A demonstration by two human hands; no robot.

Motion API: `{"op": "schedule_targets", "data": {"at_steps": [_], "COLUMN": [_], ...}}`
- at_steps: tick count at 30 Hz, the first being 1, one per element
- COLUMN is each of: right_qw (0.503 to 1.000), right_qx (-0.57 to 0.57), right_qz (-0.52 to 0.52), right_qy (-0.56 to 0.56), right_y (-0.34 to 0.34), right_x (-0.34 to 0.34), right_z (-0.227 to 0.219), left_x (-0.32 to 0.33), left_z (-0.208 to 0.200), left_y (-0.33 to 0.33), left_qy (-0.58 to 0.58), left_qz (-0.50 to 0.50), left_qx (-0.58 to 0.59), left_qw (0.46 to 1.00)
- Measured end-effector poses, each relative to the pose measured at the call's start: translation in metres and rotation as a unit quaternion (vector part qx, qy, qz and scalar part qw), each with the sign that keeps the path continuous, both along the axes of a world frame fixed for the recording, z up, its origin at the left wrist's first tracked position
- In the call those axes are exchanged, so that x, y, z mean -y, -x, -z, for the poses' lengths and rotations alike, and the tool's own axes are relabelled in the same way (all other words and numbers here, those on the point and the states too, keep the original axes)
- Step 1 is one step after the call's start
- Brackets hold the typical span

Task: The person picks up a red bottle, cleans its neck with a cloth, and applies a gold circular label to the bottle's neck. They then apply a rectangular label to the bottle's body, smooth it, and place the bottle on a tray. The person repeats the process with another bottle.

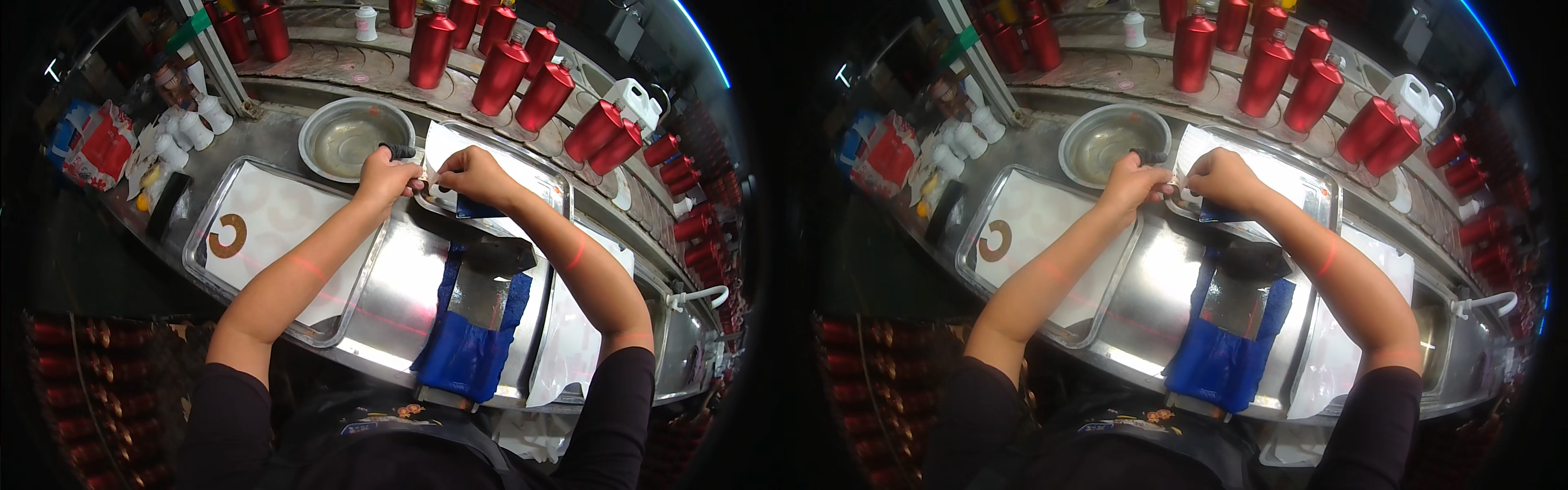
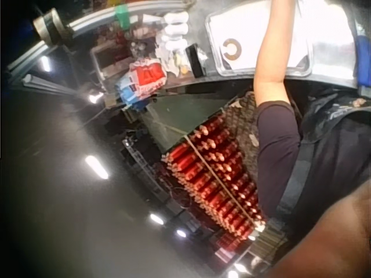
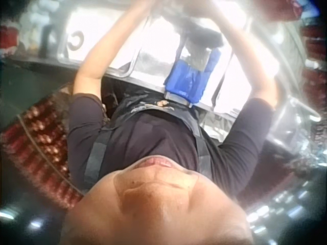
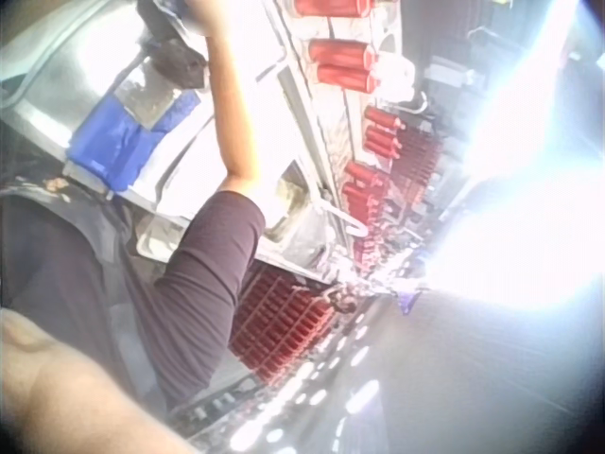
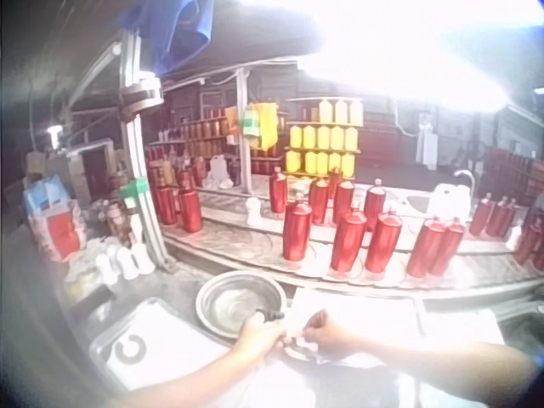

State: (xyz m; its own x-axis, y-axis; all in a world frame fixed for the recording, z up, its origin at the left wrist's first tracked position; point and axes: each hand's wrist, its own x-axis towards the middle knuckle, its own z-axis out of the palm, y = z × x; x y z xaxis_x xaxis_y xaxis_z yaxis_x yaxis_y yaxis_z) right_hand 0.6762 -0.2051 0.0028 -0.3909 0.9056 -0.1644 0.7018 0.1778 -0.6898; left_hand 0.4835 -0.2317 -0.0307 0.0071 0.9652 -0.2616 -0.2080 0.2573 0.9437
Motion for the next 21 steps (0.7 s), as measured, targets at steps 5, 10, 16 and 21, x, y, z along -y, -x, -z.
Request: {"op": "schedule_targets", "data": {"at_steps": [5,10,16,21], "right_qw": [0.993,0.969,0.854,0.646], "right_qx": [0.048,-0.001,-0.165,-0.281], "right_qz": [0.107,0.211,0.309,0.514], "right_qy": [-0.019,-0.126,-0.385,-0.49], "right_y": [-0.025,-0.08,-0.176,-0.248], "right_x": [0.0,0.024,0.127,0.284], "right_z": [-0.007,-0.031,-0.081,-0.15], "left_x": [0.002,0.0,0.017,0.047], "left_z": [0.002,0.004,0.002,-0.015], "left_y": [0.006,0.01,0.016,0.023], "left_qy": [-0.035,-0.049,-0.104,-0.15], "left_qz": [-0.011,0.005,-0.024,-0.012], "left_qx": [-0.109,-0.194,-0.225,-0.211], "left_qw": [0.993,0.98,0.968,0.966]}}
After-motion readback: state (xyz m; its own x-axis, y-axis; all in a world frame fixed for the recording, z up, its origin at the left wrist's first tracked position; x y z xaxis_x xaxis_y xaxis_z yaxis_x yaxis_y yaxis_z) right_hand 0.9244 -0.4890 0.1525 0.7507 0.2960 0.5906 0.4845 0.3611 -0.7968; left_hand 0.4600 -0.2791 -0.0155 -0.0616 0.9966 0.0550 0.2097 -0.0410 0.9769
